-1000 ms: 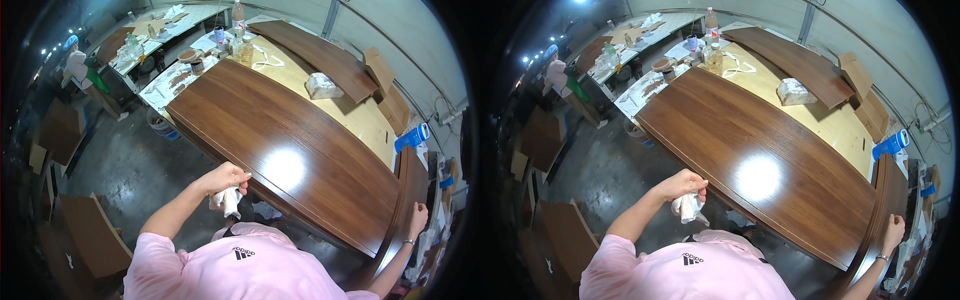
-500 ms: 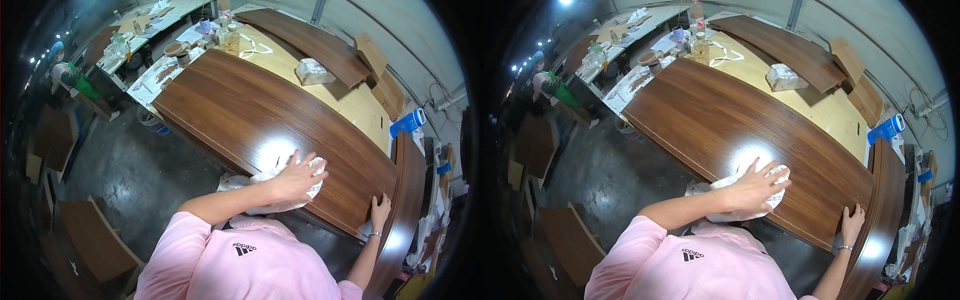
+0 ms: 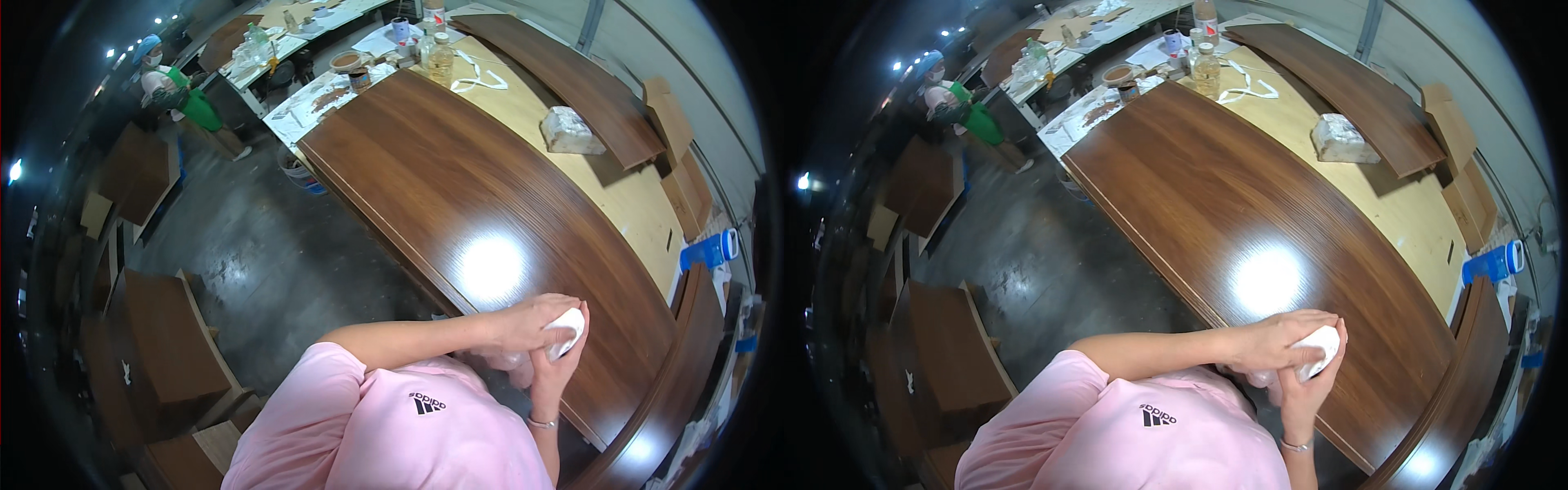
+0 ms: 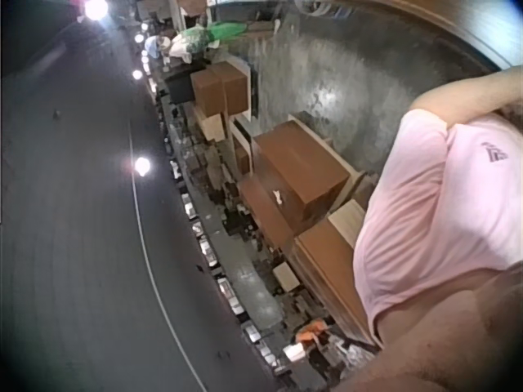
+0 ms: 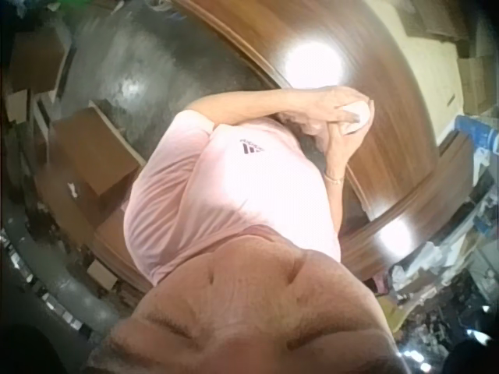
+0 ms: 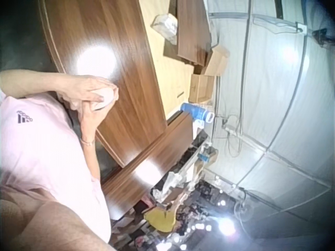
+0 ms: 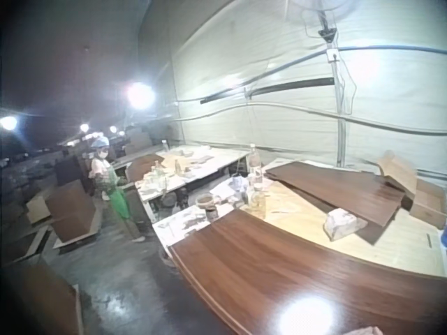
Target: The person sands the edges of wood panels with a block and wipes the surfaces with a cloth, handling and moving several panels on a work table.
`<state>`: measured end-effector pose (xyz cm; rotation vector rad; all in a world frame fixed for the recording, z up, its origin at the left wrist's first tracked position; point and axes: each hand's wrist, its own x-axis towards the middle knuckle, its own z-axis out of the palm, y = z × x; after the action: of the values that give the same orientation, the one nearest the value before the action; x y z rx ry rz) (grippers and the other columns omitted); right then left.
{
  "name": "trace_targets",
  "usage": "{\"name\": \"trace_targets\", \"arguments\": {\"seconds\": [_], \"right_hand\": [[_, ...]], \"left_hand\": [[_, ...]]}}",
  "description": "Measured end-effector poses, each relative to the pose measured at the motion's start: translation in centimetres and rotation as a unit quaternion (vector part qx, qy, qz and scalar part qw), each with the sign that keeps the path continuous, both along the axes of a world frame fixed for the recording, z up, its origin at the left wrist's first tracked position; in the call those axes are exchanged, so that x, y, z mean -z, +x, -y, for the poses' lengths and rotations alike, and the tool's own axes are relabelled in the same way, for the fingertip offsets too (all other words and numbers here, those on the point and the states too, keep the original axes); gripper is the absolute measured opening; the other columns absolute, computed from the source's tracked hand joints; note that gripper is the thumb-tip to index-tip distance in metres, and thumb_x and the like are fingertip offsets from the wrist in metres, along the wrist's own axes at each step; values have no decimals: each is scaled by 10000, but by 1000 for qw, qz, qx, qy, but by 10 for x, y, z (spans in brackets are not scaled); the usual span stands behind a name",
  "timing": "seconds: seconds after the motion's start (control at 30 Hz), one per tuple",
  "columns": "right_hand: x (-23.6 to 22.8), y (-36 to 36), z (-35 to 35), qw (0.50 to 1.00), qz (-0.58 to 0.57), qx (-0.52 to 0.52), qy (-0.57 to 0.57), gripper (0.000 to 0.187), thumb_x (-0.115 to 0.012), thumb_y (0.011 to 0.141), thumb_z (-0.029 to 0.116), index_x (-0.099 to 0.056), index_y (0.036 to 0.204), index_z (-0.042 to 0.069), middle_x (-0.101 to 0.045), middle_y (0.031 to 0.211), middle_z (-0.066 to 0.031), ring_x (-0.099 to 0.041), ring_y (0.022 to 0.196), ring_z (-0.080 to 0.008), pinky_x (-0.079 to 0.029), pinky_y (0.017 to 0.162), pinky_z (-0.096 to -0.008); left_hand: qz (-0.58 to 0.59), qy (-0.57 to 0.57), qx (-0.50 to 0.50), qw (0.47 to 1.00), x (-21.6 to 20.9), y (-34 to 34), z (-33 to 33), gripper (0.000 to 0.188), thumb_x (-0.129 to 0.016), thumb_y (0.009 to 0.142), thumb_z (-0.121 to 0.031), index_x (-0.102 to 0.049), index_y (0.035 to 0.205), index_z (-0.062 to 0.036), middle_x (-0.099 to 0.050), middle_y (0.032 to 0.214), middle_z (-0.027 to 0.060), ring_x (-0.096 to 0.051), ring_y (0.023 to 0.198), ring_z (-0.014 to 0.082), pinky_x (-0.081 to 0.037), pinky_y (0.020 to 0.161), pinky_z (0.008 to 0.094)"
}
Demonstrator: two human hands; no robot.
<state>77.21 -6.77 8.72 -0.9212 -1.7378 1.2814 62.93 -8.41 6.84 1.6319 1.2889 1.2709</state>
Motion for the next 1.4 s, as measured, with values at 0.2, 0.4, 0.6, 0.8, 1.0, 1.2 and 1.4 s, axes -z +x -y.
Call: {"name": "trace_targets", "arguments": {"seconds": [0.2,0.4,0.6,0.8,1.0,1.2,1.4], "right_hand": [[-8,-5,-32,986,-107,73,-109,311,-630,800,-88,-610,1100,-11,-653,1113,-125,-645,973,-199,-533,873,-321],[-41,-30,-38,972,-109,210,-2,334,-543,797,-138,-603,1098,-5,-646,1037,-117,-639,918,-162,-574,761,-264],[-36,-170,-29,990,17,131,50,468,-382,701,-181,-610,1076,-18,-634,972,-90,-626,838,-134,-541,676,-231],[19,-260,-40,894,352,99,260,432,-511,690,-150,-604,1079,14,-590,998,-173,-620,916,-371,-504,809,-425],[25,-284,-31,838,402,103,353,481,-547,675,-123,-594,1118,60,-567,1089,-198,-575,989,-442,-491,812,-491],[26,-280,-35,825,432,124,342,493,-543,668,-124,-579,1123,62,-561,1102,-218,-566,1001,-457,-490,824,-504],[29,-284,-35,836,423,128,327,482,-557,661,-120,-577,1105,64,-558,1085,-202,-567,986,-445,-490,806,-504]], "left_hand": [[-12,-5,-164,986,-26,-91,54,414,-691,877,-111,-617,1256,39,-633,1289,199,-634,1152,291,-518,960,360],[69,38,-427,901,-34,-282,140,203,-638,951,-47,-682,1136,25,-703,1061,67,-673,925,128,-533,844,260],[-23,-7,-541,841,46,-525,172,148,-649,931,-52,-699,1053,15,-732,945,80,-691,824,124,-542,743,263],[-239,-56,-427,870,97,-577,98,201,-693,846,-87,-671,1037,-28,-690,1132,150,-650,1062,301,-502,921,393],[-470,5,-276,838,137,-620,64,178,-597,886,-101,-546,1054,-67,-577,1255,150,-486,1254,359,-381,1063,542],[-323,-58,-314,891,93,-632,80,414,-789,686,-124,-539,1007,-47,-614,1069,114,-537,1062,340,-452,929,426],[-193,-68,-346,916,76,-639,95,481,-762,720,-94,-562,1150,-18,-594,1166,118,-552,1129,304,-429,1004,407]]}}
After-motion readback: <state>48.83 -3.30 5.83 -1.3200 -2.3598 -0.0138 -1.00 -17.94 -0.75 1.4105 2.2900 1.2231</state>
